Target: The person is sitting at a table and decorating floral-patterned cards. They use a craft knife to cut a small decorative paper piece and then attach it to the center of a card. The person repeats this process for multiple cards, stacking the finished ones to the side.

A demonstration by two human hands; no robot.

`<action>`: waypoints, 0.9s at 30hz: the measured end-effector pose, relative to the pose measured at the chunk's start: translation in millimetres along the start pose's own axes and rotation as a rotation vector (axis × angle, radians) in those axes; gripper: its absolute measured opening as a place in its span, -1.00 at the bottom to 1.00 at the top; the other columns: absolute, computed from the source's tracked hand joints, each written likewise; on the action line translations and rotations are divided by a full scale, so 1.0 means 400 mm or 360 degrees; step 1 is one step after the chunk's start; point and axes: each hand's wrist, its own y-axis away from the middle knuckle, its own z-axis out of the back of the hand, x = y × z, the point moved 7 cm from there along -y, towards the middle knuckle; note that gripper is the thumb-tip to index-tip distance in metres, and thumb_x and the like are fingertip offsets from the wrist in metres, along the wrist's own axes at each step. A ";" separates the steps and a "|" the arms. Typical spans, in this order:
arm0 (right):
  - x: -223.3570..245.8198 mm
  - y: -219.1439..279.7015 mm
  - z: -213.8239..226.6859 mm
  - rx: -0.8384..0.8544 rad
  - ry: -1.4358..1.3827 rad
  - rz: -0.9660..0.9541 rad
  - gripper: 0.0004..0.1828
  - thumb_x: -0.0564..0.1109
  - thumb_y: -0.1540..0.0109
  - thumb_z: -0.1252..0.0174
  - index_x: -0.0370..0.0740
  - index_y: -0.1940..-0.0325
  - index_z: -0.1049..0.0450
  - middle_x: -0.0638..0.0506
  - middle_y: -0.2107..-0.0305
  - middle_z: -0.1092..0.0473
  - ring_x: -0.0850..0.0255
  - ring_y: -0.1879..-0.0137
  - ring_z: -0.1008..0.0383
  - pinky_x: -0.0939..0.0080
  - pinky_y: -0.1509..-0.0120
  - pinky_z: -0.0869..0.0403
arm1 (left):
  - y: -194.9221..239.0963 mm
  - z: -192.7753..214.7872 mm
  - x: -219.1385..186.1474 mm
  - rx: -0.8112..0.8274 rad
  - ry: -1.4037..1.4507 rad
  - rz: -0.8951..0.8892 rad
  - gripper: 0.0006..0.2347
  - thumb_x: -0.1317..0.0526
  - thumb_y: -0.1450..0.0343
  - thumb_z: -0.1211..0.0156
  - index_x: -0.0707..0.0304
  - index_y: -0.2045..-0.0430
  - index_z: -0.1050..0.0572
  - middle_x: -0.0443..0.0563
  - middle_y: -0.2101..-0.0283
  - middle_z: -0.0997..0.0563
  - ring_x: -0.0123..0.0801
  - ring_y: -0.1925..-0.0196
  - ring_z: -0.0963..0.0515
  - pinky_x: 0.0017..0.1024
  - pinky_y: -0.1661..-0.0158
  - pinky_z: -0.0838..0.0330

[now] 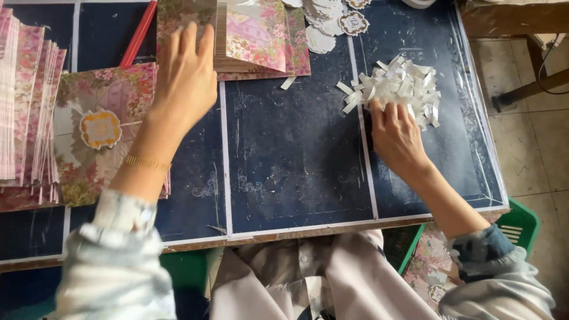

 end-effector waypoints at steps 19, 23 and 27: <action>-0.051 -0.070 -0.015 0.0416 -0.1948 -0.0644 -0.80 -0.20 -0.39 0.03 -0.36 -0.06 -0.33 -0.01 0.50 -0.30 0.27 0.48 -0.26 0.28 0.39 -0.27 | -0.014 0.162 -0.113 0.0099 -0.0362 0.0418 -0.44 0.42 -0.44 -0.19 0.57 -0.33 -0.10 0.22 0.32 -0.59 -0.28 0.59 -0.56 -0.43 0.69 -0.49; 0.049 -0.095 -0.020 0.0371 -0.1661 -0.0227 -0.70 -0.15 -0.34 -0.11 -0.27 -0.13 -0.30 -0.02 0.62 -0.43 0.25 0.62 -0.39 0.27 0.56 -0.37 | 0.086 0.215 -0.204 0.0139 -0.0172 0.0395 -0.36 0.39 -0.43 -0.26 0.62 -0.34 0.01 0.50 0.03 -0.57 -0.42 0.70 -0.48 -0.61 0.76 -0.40; 0.049 -0.111 -0.024 0.0366 -0.0873 -0.0080 -0.51 0.03 -0.37 -0.05 -0.21 -0.31 -0.18 -0.11 0.40 -0.48 -0.03 0.61 -0.47 0.06 0.74 -0.33 | 0.189 0.193 -0.248 0.0286 -0.0058 0.0367 -0.40 0.43 -0.36 -0.05 0.61 -0.32 0.01 0.54 -0.27 -0.39 0.07 0.42 -0.66 -0.19 0.54 -0.64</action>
